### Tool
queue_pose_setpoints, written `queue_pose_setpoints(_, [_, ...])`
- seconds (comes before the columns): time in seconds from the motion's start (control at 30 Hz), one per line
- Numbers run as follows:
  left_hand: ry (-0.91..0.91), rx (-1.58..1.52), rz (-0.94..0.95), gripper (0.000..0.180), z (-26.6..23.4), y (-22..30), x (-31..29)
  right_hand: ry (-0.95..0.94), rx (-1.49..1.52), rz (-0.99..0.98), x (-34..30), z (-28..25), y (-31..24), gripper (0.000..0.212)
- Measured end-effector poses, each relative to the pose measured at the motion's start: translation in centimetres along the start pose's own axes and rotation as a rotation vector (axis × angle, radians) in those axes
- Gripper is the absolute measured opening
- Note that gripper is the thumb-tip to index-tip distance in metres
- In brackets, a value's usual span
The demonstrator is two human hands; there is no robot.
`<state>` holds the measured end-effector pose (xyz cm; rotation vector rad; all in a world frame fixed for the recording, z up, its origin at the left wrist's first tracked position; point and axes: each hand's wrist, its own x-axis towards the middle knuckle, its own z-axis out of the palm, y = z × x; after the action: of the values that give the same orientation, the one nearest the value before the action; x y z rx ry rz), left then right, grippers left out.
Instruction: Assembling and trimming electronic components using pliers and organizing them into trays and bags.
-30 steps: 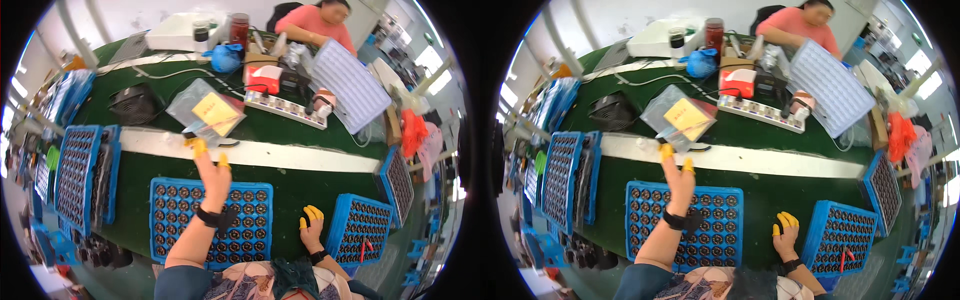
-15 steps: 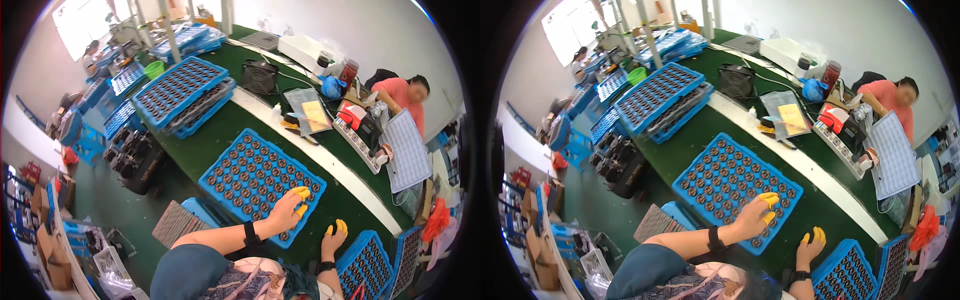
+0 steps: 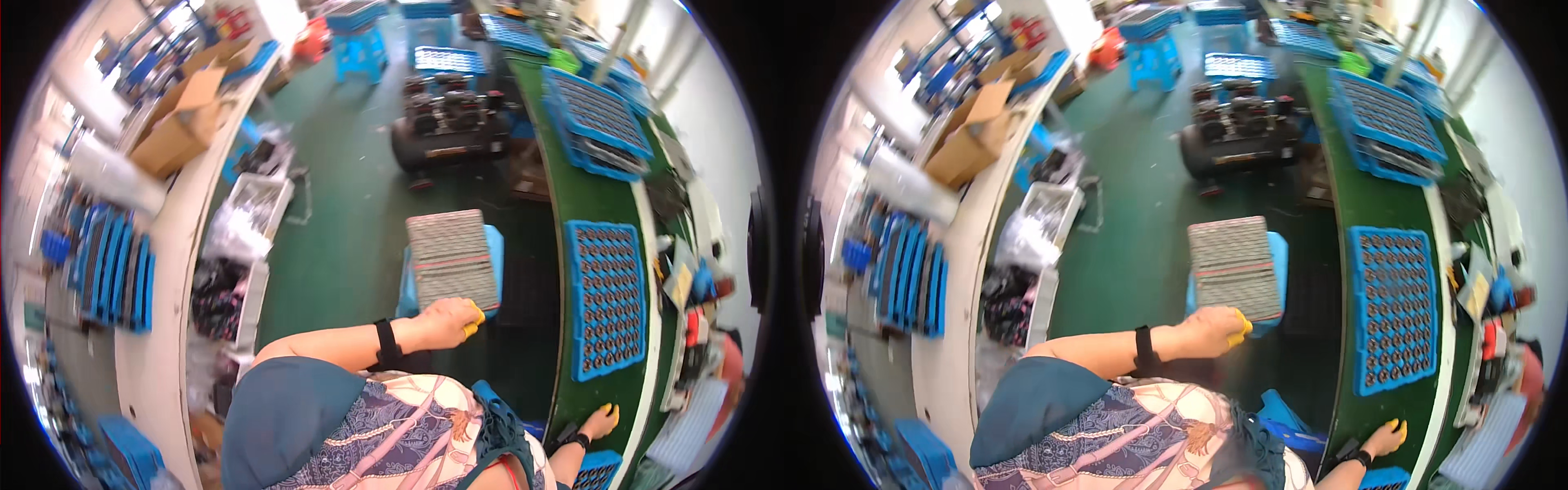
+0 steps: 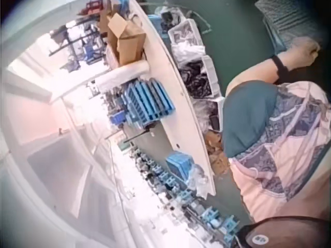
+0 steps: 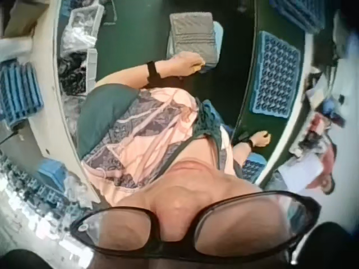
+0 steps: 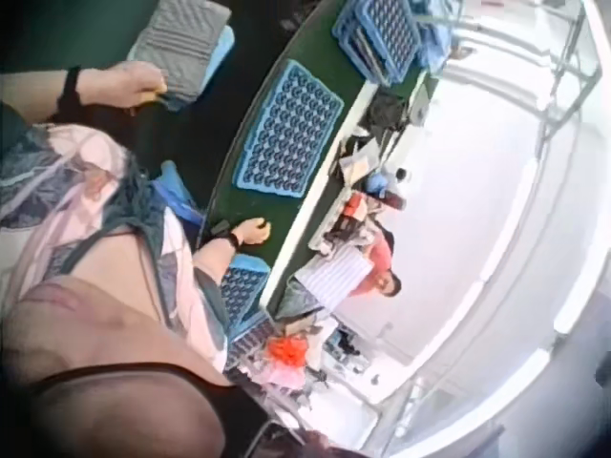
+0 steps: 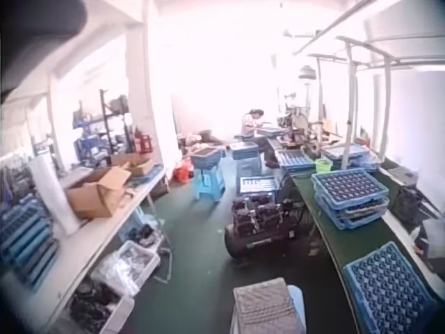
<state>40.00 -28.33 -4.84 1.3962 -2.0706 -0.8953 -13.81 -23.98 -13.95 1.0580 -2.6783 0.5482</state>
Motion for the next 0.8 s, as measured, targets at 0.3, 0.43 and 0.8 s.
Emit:
queue_pose_setpoints(0.3, [0.025, 0.058, -0.560, 0.027, -5.1, -12.5, -13.9, -0.033, 0.163, 0.122, -2.7, -0.5, -0.3, 0.049])
queue_pose_setpoints(0.43, [0.162, -0.073, -0.897, 0.032, -8.9, -20.6, -19.6, -0.008, 0.205, -0.184, -9.5, -3.8, -8.3, 0.045])
queue_pose_setpoints(0.8, [0.677, 0.096, -1.618, 0.065, -21.1, -45.8, -29.4, -0.472, 0.184, -0.508, -23.3, -6.0, -22.7, 0.037])
